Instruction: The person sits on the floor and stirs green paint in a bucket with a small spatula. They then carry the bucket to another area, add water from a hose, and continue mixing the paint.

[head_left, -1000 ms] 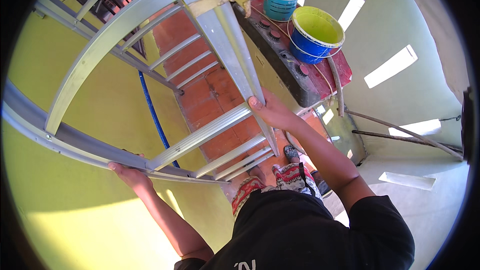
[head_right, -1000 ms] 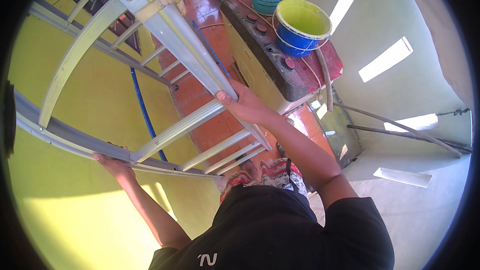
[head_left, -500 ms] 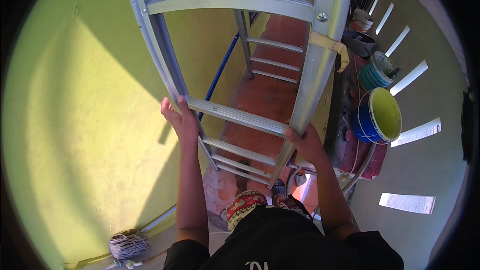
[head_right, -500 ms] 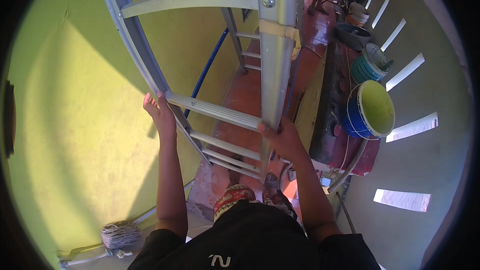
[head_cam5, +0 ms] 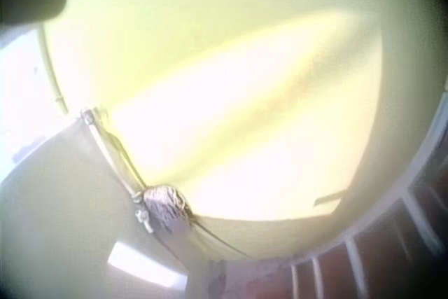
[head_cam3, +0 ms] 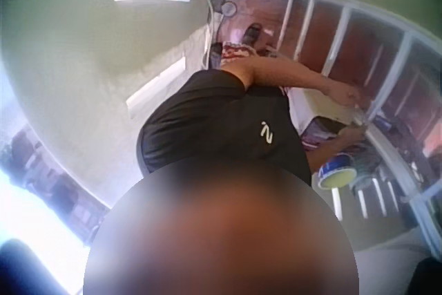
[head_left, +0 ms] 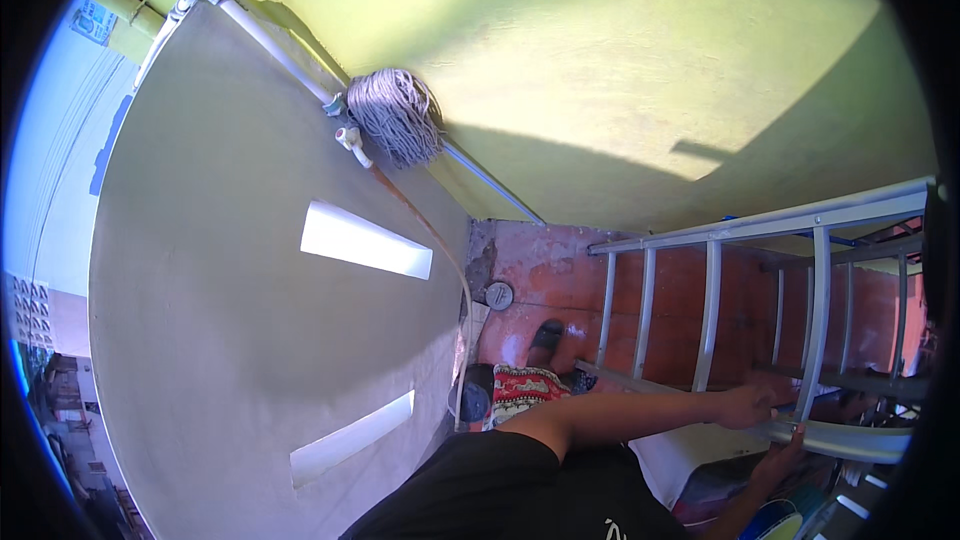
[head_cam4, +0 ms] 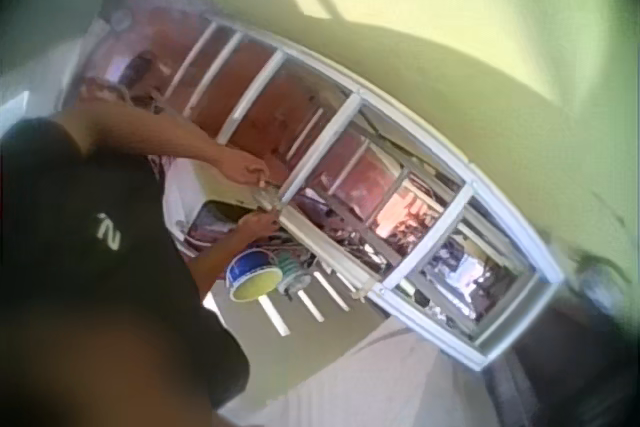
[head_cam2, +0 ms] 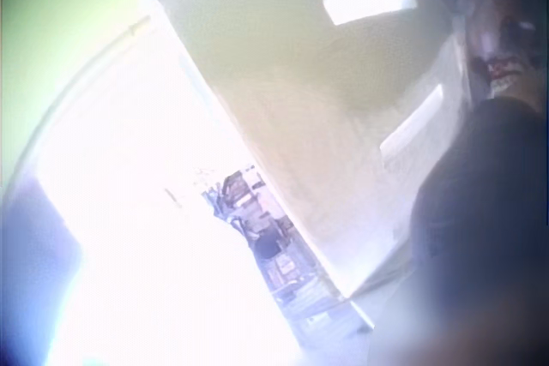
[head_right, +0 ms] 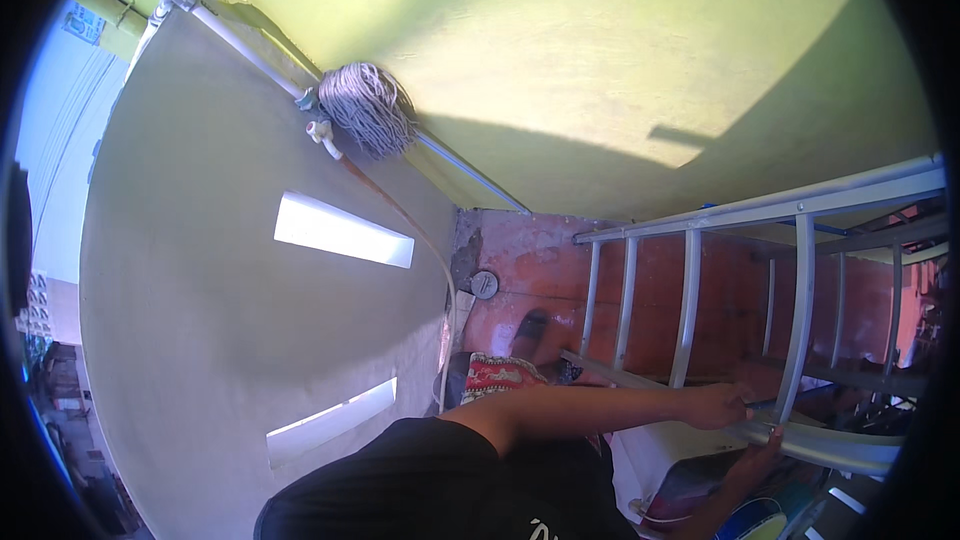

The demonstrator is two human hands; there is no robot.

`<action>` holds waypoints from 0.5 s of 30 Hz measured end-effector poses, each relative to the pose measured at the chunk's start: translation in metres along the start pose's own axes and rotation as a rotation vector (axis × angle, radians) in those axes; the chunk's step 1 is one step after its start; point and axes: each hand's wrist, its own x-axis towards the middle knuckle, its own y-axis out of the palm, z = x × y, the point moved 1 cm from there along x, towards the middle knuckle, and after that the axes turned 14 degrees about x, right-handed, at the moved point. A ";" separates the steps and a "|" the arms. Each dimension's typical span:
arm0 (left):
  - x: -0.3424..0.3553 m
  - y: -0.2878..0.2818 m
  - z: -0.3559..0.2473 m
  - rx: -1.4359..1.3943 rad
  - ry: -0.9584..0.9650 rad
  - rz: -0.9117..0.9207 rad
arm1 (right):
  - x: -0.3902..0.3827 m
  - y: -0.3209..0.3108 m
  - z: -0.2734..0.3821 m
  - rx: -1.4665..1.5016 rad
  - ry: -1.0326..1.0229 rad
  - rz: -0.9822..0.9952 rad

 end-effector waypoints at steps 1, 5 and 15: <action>-0.005 -0.004 -0.001 0.068 0.019 -0.002 | 0.001 -0.004 -0.002 -0.173 -0.102 0.083; -0.034 -0.025 0.006 0.029 -0.039 -0.085 | 0.019 -0.023 0.003 0.093 0.102 0.115; -0.022 -0.019 -0.009 0.117 -0.118 -0.178 | 0.043 -0.026 0.025 0.375 0.273 0.300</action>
